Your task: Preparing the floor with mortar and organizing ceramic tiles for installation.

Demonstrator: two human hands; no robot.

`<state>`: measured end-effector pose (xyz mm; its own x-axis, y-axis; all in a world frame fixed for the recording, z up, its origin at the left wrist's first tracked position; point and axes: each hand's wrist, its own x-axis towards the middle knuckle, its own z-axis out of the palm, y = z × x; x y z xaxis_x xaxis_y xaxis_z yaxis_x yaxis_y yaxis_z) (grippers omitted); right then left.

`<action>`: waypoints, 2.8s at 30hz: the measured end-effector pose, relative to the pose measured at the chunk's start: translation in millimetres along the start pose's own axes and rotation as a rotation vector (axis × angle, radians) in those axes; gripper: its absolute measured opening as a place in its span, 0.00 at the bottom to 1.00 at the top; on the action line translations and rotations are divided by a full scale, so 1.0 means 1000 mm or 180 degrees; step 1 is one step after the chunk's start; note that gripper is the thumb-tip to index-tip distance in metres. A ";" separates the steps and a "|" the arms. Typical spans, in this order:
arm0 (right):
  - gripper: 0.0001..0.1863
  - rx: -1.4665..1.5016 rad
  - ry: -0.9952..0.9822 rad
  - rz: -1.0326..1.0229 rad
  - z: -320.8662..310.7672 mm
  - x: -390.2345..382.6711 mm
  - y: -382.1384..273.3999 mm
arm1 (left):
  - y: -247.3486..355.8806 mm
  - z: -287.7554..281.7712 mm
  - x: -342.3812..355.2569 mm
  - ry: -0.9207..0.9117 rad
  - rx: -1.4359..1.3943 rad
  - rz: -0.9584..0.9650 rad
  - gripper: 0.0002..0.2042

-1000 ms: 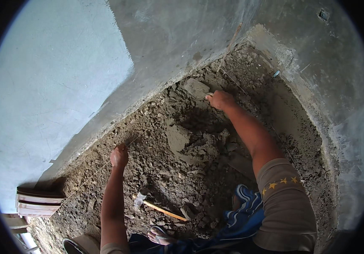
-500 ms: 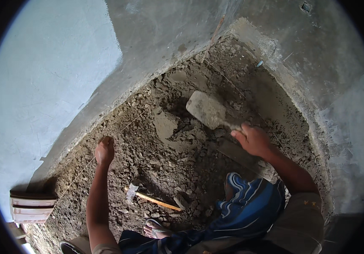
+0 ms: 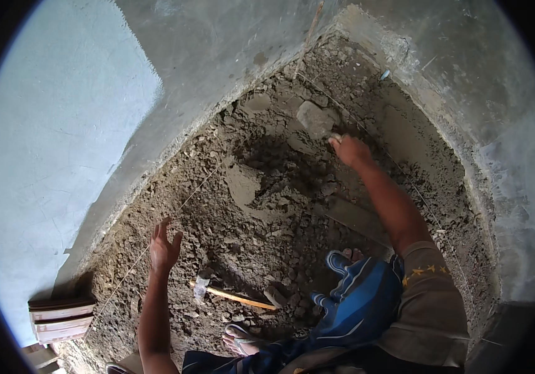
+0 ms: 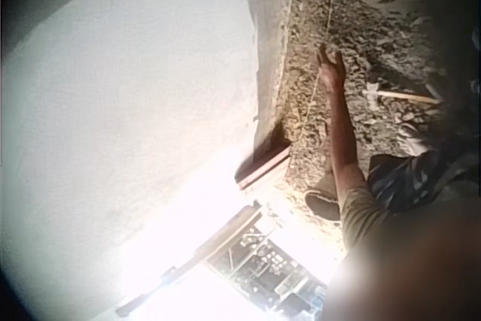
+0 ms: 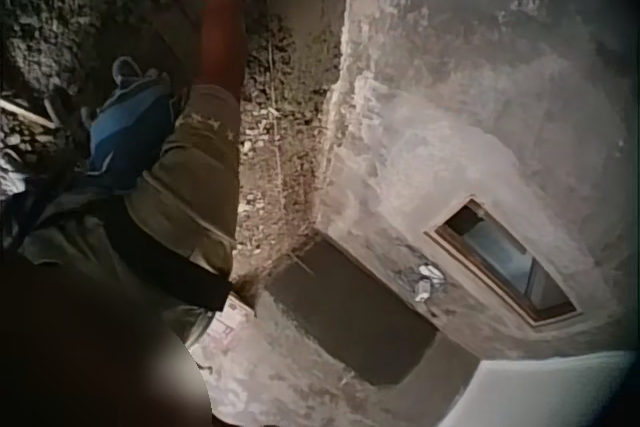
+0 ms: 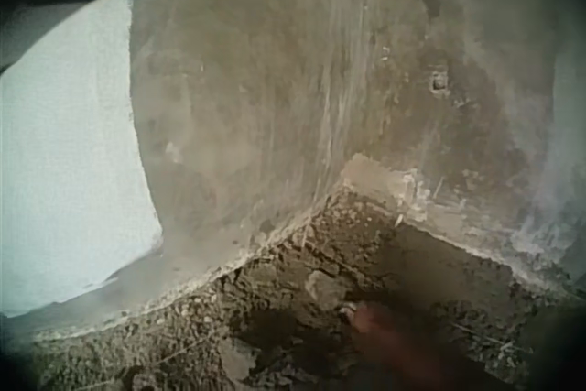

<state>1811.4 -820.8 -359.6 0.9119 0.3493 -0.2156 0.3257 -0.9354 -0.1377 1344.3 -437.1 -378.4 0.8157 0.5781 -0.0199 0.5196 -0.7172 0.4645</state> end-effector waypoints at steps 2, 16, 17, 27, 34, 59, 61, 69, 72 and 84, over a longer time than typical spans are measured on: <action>0.34 0.0712 -0.0550 0.0368 -0.026 0.025 -0.008 | -0.001 -0.003 -0.003 -0.0064 0.0130 -0.0011 0.28; 0.31 -0.0300 -0.1053 -0.1489 -0.066 -0.131 -0.135 | -0.018 0.004 0.031 0.0350 -0.0340 -0.0264 0.11; 0.31 -0.0221 -0.0936 -0.1586 -0.067 -0.112 -0.147 | -0.017 0.003 0.034 0.0384 -0.0333 -0.0277 0.11; 0.31 -0.0687 -0.0993 -0.1179 -0.016 -0.046 -0.181 | -0.013 -0.015 0.050 0.0537 -0.0631 -0.0643 0.13; 0.34 0.0022 -0.1179 -0.0489 0.002 -0.020 -0.178 | -0.011 -0.010 0.025 0.0195 -0.0520 -0.0506 0.14; 0.31 -0.0517 -0.0135 -0.0607 0.002 -0.098 -0.048 | -0.008 0.022 0.009 0.0413 0.0210 0.0062 0.27; 0.31 -0.0740 -0.0023 -0.0647 0.007 -0.072 -0.044 | -0.006 0.022 0.005 0.0483 0.0216 0.0151 0.29; 0.36 0.0118 -0.1470 0.0136 -0.046 -0.062 -0.062 | -0.016 0.014 -0.010 0.0212 0.0405 0.0101 0.31; 0.36 0.0005 -0.0579 -0.0867 -0.058 -0.127 -0.054 | -0.022 0.012 -0.005 0.0308 0.0520 0.0126 0.31; 0.30 -0.0303 -0.1247 -0.1157 -0.001 -0.207 -0.140 | -0.030 0.008 0.004 0.0407 0.0288 -0.0105 0.28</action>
<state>1577.1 -761.9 -294.2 0.5808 0.6287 -0.5172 0.6406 -0.7450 -0.1862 1333.9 -416.2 -399.2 0.7618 0.6427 0.0816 0.5711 -0.7257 0.3836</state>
